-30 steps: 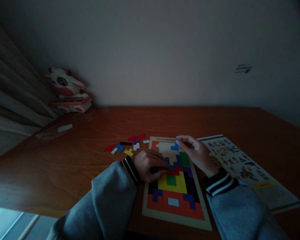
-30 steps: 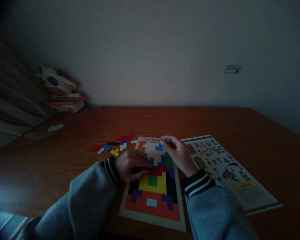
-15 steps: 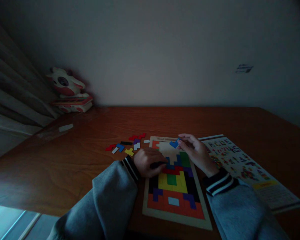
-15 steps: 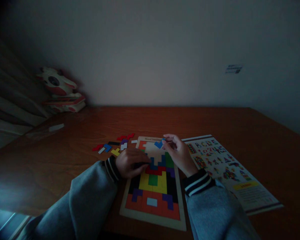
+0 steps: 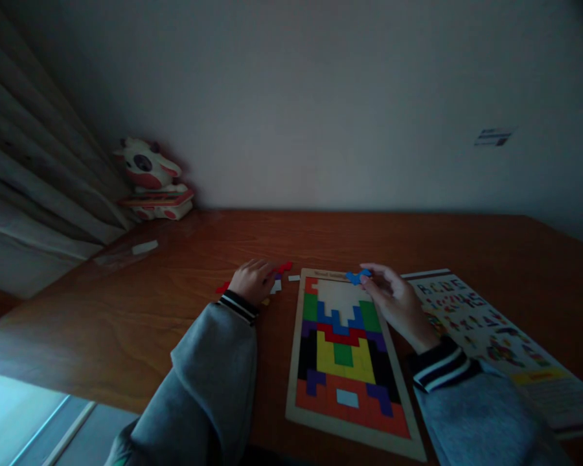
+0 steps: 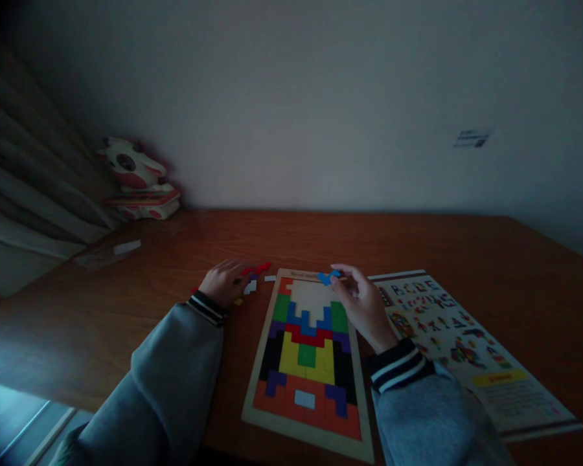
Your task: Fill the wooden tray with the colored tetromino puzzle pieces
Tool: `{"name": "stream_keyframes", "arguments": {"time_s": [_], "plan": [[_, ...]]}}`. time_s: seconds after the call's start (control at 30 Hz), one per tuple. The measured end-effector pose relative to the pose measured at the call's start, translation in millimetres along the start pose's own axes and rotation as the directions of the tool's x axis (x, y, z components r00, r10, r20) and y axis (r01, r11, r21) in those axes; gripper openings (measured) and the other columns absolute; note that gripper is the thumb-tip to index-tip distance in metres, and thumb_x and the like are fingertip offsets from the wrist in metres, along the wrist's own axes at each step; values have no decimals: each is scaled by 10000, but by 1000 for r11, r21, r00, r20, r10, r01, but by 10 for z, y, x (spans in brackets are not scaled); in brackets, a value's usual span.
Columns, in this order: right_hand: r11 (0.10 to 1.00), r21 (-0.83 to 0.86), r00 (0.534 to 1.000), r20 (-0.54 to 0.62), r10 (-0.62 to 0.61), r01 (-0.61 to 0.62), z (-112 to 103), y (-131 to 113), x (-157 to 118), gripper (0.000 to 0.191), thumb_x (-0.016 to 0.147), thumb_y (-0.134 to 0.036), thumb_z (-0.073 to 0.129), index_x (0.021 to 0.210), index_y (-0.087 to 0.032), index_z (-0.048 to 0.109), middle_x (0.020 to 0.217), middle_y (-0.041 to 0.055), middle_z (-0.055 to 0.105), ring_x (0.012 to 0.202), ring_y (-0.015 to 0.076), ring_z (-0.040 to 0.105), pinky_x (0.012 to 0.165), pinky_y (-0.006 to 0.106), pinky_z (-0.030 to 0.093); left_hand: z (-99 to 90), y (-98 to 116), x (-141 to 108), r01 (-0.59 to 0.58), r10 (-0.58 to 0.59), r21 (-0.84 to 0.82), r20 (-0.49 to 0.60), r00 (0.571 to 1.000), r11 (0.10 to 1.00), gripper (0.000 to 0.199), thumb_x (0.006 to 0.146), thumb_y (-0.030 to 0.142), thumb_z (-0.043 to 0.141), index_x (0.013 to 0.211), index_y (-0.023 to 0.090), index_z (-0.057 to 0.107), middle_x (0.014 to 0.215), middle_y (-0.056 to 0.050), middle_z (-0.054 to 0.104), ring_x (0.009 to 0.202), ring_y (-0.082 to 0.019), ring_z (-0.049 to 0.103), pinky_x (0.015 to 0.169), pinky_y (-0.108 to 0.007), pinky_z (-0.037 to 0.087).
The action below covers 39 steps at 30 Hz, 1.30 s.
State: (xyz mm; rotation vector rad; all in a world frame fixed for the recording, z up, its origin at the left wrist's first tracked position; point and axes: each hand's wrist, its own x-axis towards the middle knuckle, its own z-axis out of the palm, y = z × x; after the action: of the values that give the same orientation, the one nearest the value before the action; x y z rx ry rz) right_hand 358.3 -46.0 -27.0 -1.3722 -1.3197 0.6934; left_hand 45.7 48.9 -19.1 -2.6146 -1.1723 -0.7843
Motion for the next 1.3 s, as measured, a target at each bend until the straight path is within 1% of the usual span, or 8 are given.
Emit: {"name": "stream_keyframes", "arguments": {"time_s": [0.1,0.23,0.5,0.7,0.87,0.97,1.13,1.3], "plan": [[1000,-2,1000,-5,10,-10,10,-11,-2,405,849,-484,623,1153,-218,608,989,75,692,841,200,673,735,332,551,-40,-145,-51,-96,99,-33,69,993,995,195,915,284,543,1017,202,688,954,-65,731,877,-209,668,812,-335,540],[999,-54,1000,-19,-4,3,16,-21,-2,406,853,-492,608,1144,-210,616,975,78,692,821,202,663,696,325,534,-29,-170,-86,-87,93,-46,142,986,995,225,906,328,564,1048,204,687,972,-61,735,882,-216,673,812,-347,542],[998,-63,999,-14,-29,28,14,44,10,388,861,-468,604,1150,-210,620,973,77,700,826,197,654,697,316,522,-32,-65,-85,-92,115,-108,234,965,990,438,787,116,520,1188,226,657,1172,-40,700,1036,-236,633,942,-404,509],[997,-73,1000,-19,-21,20,13,33,3,386,855,-477,610,1139,-216,628,936,71,700,813,199,650,686,316,516,-11,-41,-78,-99,119,-112,188,975,989,306,925,278,493,1151,203,685,1138,-76,698,1002,-236,626,930,-427,495],[996,-86,999,-21,-40,38,14,32,7,389,858,-479,608,1145,-217,625,958,74,702,819,199,653,692,317,518,5,-39,-85,-84,98,-94,153,983,992,297,939,289,486,1119,201,706,1072,-97,694,978,-231,614,906,-413,498],[995,-91,999,-26,-39,37,21,28,7,384,863,-482,598,1142,-219,626,949,72,706,806,196,656,678,313,520,14,-23,-69,-59,71,-86,143,987,995,291,942,286,486,1112,204,707,1100,-103,686,993,-238,607,916,-431,490],[994,-98,999,-17,-40,38,25,46,7,394,861,-496,591,1141,-221,624,985,80,708,841,206,659,686,317,520,93,29,25,15,4,-137,133,991,990,350,976,247,418,1267,216,610,1284,-77,635,1161,-244,557,1004,-448,456],[994,-99,999,-3,-39,38,21,62,12,407,864,-500,585,1154,-215,615,988,85,705,842,210,655,693,323,517,196,37,117,212,-187,-124,187,964,969,358,927,395,554,1219,209,643,1136,-78,709,1070,-257,631,964,-395,492]]}}
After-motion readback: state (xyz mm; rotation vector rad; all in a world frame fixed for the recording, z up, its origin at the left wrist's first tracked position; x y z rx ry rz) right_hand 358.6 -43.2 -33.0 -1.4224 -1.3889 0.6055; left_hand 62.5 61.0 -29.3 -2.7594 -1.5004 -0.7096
